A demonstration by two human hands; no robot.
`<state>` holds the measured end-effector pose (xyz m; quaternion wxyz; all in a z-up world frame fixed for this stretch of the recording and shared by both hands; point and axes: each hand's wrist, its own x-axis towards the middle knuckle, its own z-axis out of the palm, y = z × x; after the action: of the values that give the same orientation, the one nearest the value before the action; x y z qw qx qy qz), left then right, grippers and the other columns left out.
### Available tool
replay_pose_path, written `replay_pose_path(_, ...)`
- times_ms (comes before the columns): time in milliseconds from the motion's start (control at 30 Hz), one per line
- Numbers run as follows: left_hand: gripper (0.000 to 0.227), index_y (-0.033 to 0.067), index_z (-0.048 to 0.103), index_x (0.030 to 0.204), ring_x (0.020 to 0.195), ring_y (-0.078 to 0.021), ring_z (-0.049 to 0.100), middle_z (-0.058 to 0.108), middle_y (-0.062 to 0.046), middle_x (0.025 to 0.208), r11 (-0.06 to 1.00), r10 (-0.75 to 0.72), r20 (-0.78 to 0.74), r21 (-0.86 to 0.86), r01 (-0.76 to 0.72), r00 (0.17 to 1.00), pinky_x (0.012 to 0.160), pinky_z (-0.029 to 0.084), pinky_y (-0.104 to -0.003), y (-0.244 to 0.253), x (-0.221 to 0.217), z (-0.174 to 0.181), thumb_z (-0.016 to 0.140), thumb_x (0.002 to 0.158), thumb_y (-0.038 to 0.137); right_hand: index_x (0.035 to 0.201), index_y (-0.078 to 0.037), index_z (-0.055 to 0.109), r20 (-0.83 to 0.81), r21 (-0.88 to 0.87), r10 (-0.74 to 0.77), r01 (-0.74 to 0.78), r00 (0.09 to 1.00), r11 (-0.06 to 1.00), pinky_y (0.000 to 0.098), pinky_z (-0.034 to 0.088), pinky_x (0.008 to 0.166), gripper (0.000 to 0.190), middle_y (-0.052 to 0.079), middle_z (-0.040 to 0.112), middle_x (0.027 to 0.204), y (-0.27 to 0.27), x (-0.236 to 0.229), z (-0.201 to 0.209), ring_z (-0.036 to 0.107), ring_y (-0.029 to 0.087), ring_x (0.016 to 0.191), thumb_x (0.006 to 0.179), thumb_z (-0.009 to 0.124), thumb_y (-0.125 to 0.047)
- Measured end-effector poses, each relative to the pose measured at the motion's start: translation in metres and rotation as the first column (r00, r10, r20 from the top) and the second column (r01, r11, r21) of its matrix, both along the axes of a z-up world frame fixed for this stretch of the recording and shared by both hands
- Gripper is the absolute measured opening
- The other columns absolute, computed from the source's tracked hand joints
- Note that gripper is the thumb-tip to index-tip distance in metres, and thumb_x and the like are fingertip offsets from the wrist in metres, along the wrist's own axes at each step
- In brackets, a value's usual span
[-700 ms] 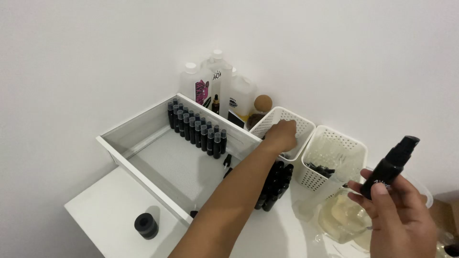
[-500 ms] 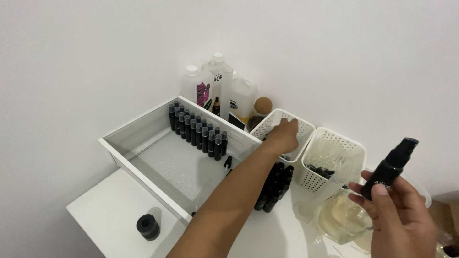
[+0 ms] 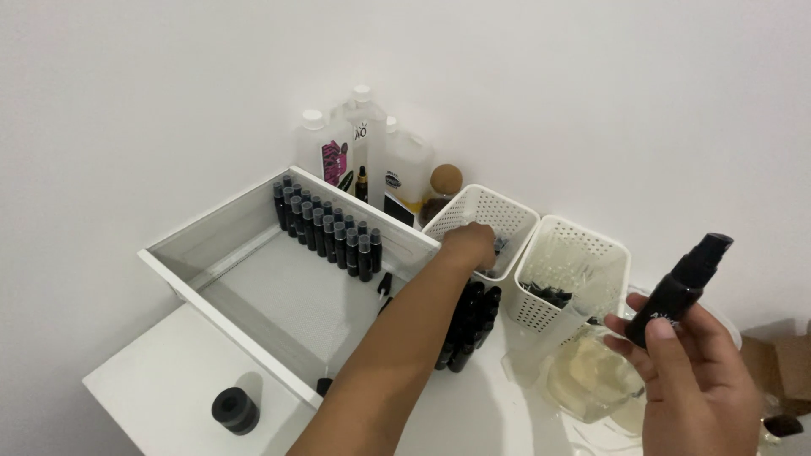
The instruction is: Assembling perfume bottles by attaching spray heads and filling them with fragrance liquids
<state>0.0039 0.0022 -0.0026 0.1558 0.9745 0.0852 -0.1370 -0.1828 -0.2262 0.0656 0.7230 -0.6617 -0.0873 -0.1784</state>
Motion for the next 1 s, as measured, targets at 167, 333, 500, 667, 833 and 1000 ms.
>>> replay_pose_path(167, 0.049, 0.012, 0.059, 0.14, 0.131, -0.0295, 0.06, 0.059, -0.007, 0.144, 0.999, 0.0, -0.022, 0.033, 0.001, 1.0, 0.104, 0.051, -0.046, 0.0, 0.012, -0.005, 0.057, 0.091, 0.017, 0.135, 0.007, 0.054, -0.04, -0.016, -0.053, 0.052, 0.998, 0.999, 0.0408, 0.061, 0.089, 0.031, 0.024, 0.066, 0.121, 0.004, -0.002, 0.006, 0.07, 0.036, 0.096, 0.106, 0.05, -0.002)
replay_pose_path(333, 0.04, 0.0076, 0.063, 0.132, 0.122, -0.0317, 0.064, 0.063, -0.01, 0.134, 0.998, 0.0, -0.036, 0.063, 0.002, 0.999, 0.097, 0.054, -0.046, 0.006, 0.028, -0.011, 0.06, 0.091, 0.005, 0.134, 0.006, 0.055, -0.093, 0.039, -0.043, 0.047, 0.995, 0.998, 0.04, 0.061, 0.087, 0.035, 0.024, 0.067, 0.122, 0.003, -0.002, 0.012, 0.07, 0.036, 0.095, 0.101, 0.053, -0.006)
replay_pose_path(500, 0.036, 0.0139, 0.069, 0.125, 0.115, -0.0283, 0.07, 0.071, -0.006, 0.126, 0.978, -0.042, 0.082, 0.205, 0.025, 0.996, 0.091, 0.057, -0.043, 0.023, 0.057, -0.038, 0.061, 0.09, 0.014, 0.134, 0.003, 0.056, -0.117, 0.059, -0.016, 0.023, 0.993, 0.998, 0.0394, 0.059, 0.086, 0.036, 0.022, 0.067, 0.122, -0.002, 0.003, 0.009, 0.071, 0.036, 0.097, 0.1, 0.053, -0.007)
replay_pose_path(667, 0.038, 0.0123, 0.067, 0.128, 0.116, -0.0317, 0.069, 0.068, -0.008, 0.13, 0.98, -0.017, 0.068, 0.198, 0.003, 0.998, 0.087, 0.059, -0.048, 0.026, 0.061, -0.052, 0.059, 0.091, 0.01, 0.135, 0.003, 0.056, -0.118, 0.05, -0.005, 0.011, 0.993, 0.999, 0.0402, 0.06, 0.086, 0.036, 0.022, 0.067, 0.122, -0.001, 0.005, 0.008, 0.07, 0.036, 0.096, 0.101, 0.052, -0.007)
replay_pose_path(833, 0.038, 0.0152, 0.068, 0.127, 0.115, -0.0293, 0.069, 0.068, -0.004, 0.129, 0.972, -0.037, 0.066, 0.232, 0.021, 0.997, 0.087, 0.058, -0.046, 0.024, 0.058, -0.058, 0.064, 0.089, 0.013, 0.134, 0.004, 0.057, -0.134, 0.017, -0.02, 0.022, 0.991, 1.0, 0.0408, 0.061, 0.086, 0.035, 0.021, 0.067, 0.122, 0.005, -0.001, 0.013, 0.07, 0.035, 0.097, 0.101, 0.051, -0.007)
replay_pose_path(1000, 0.036, 0.0117, 0.059, 0.125, 0.111, -0.034, 0.068, 0.064, -0.012, 0.125, 0.994, -0.07, 0.183, 0.098, 0.052, 0.981, 0.089, 0.057, -0.048, 0.015, 0.037, -0.011, 0.06, 0.089, 0.012, 0.134, 0.004, 0.055, -0.148, 0.042, -0.011, 0.017, 0.989, 0.999, 0.0402, 0.06, 0.083, 0.035, 0.022, 0.068, 0.121, 0.006, 0.003, 0.01, 0.071, 0.035, 0.096, 0.101, 0.051, -0.006)
